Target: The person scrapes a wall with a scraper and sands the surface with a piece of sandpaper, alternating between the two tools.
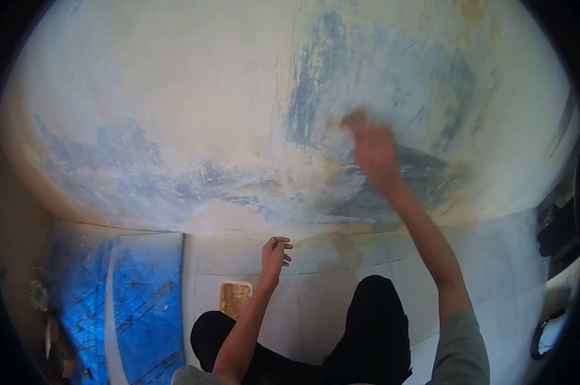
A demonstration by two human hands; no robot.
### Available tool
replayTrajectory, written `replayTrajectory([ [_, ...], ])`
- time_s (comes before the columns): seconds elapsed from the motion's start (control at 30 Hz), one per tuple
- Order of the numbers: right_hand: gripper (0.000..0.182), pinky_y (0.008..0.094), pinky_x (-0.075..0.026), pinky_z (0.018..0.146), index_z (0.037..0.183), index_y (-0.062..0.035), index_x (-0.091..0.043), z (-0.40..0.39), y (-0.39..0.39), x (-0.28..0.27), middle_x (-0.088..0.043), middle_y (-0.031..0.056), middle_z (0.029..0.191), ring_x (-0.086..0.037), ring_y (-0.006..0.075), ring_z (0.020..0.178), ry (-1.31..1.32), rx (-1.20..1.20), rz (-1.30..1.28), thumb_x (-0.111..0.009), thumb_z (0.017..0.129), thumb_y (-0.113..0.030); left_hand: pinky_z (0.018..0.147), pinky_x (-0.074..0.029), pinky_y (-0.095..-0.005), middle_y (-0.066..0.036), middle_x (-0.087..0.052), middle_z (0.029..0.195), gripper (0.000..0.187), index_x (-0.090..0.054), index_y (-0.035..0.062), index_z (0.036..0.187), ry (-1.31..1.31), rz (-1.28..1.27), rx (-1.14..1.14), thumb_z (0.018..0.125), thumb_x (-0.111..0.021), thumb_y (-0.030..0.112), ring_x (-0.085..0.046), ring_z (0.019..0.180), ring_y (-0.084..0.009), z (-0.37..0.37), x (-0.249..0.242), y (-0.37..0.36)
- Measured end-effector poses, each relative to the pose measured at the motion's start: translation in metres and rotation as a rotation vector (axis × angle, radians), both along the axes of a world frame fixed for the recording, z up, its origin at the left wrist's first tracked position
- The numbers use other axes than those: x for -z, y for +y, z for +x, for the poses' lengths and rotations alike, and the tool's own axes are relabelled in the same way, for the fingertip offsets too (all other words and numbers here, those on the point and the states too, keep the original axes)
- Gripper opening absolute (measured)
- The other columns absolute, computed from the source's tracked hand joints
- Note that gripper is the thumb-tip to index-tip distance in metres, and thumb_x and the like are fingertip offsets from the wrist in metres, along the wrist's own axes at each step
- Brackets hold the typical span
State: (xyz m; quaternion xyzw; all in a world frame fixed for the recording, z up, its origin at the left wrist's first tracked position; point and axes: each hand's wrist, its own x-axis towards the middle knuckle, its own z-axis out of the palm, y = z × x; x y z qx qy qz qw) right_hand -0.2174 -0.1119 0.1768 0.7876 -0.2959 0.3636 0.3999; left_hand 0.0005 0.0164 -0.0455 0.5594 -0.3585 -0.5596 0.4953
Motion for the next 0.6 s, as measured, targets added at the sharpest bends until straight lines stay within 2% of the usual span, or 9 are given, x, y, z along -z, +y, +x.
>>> replayTrajectory([
  [0.07,0.042,0.0397,-0.046,0.078,0.12,-0.0031,-0.056,-0.002,-0.02,-0.08,-0.061,0.018,0.11,-0.057,0.0333,0.088,-0.157,0.008,-0.28,-0.057,0.078,-0.001,0.052,-0.046,-0.0259,-0.007,-0.063,0.092,0.025,-0.058,0.0057,0.106,0.085,-0.023,0.035,0.087,-0.047,0.018,-0.056,0.06,-0.0128,-0.017,-0.003,-0.004],
  [0.17,0.045,0.0405,-0.044,0.082,0.124,-0.005,-0.053,0.024,-0.048,-0.104,-0.059,0.0165,0.116,-0.056,0.0338,0.091,-0.203,0.044,-0.332,-0.061,0.08,-0.009,0.051,-0.046,-0.0264,-0.008,-0.063,0.092,0.025,-0.057,0.0058,0.106,0.042,-0.076,0.117,0.088,-0.046,0.018,-0.057,0.059,-0.0132,-0.037,0.002,-0.008],
  [0.23,0.048,0.0415,-0.039,0.09,0.126,-0.0058,-0.051,0.031,-0.042,-0.093,-0.056,0.0133,0.123,-0.053,0.0297,0.104,0.29,-0.226,0.101,-0.062,0.081,-0.016,0.051,-0.046,-0.0266,-0.008,-0.063,0.092,0.025,-0.056,0.0057,0.107,0.067,-0.046,0.169,0.088,-0.044,0.018,-0.057,0.059,-0.0136,-0.043,0.006,-0.008],
  [0.27,0.049,0.04,-0.037,0.095,0.127,-0.006,-0.051,0.027,-0.036,-0.093,-0.054,0.01,0.128,-0.051,0.0252,0.112,0.581,-0.227,-0.055,-0.061,0.082,-0.019,0.051,-0.046,-0.0265,-0.008,-0.063,0.092,0.025,-0.056,0.0056,0.107,0.083,-0.019,0.188,0.09,-0.043,0.018,-0.058,0.06,-0.0139,-0.045,0.007,-0.008],
  [0.37,0.054,0.0392,-0.036,0.099,0.128,-0.0089,-0.05,0.015,-0.031,-0.154,-0.05,0.0062,0.133,-0.048,0.0225,0.12,0.406,0.054,0.005,-0.063,0.081,-0.032,0.052,-0.046,-0.0262,-0.008,-0.062,0.093,0.025,-0.056,0.0055,0.107,0.089,-0.011,0.219,0.09,-0.043,0.019,-0.058,0.06,-0.0139,-0.046,0.007,-0.009],
  [0.43,0.06,0.0399,-0.036,0.102,0.133,-0.0111,-0.046,0.009,-0.039,-0.142,-0.05,0.0053,0.133,-0.046,0.0223,0.124,0.224,0.147,-0.305,-0.06,0.082,-0.039,0.053,-0.046,-0.0261,-0.008,-0.062,0.093,0.025,-0.056,0.0055,0.107,0.107,-0.012,0.219,0.091,-0.043,0.019,-0.058,0.06,-0.0139,-0.045,0.001,-0.009],
  [0.53,0.069,0.0448,-0.024,0.11,0.138,-0.0056,-0.039,0.009,-0.04,-0.139,-0.048,0.0139,0.135,-0.036,0.0288,0.132,0.845,-0.066,0.292,-0.062,0.082,-0.039,0.053,-0.046,-0.0262,-0.008,-0.062,0.093,0.024,-0.056,0.0054,0.106,0.124,-0.035,0.205,0.091,-0.043,0.019,-0.058,0.06,-0.014,-0.04,-0.009,-0.005],
  [0.57,0.069,0.0448,-0.024,0.11,0.138,-0.0056,-0.039,0.003,-0.048,-0.156,-0.048,0.0139,0.135,-0.036,0.0288,0.132,0.849,-0.064,0.291,-0.062,0.082,-0.039,0.053,-0.045,-0.0262,-0.008,-0.062,0.092,0.024,-0.056,0.0054,0.105,0.147,-0.039,0.209,0.09,-0.044,0.019,-0.058,0.06,-0.014,-0.039,-0.012,-0.005],
  [0.6,0.075,0.0445,-0.022,0.111,0.139,-0.0051,-0.038,-0.011,-0.057,-0.173,-0.043,0.0131,0.14,-0.033,0.0276,0.134,0.477,0.066,-0.025,-0.063,0.08,-0.044,0.053,-0.045,-0.0262,-0.008,-0.062,0.092,0.024,-0.056,0.0054,0.105,0.154,-0.034,0.22,0.09,-0.044,0.019,-0.058,0.06,-0.014,-0.036,-0.01,-0.006],
])
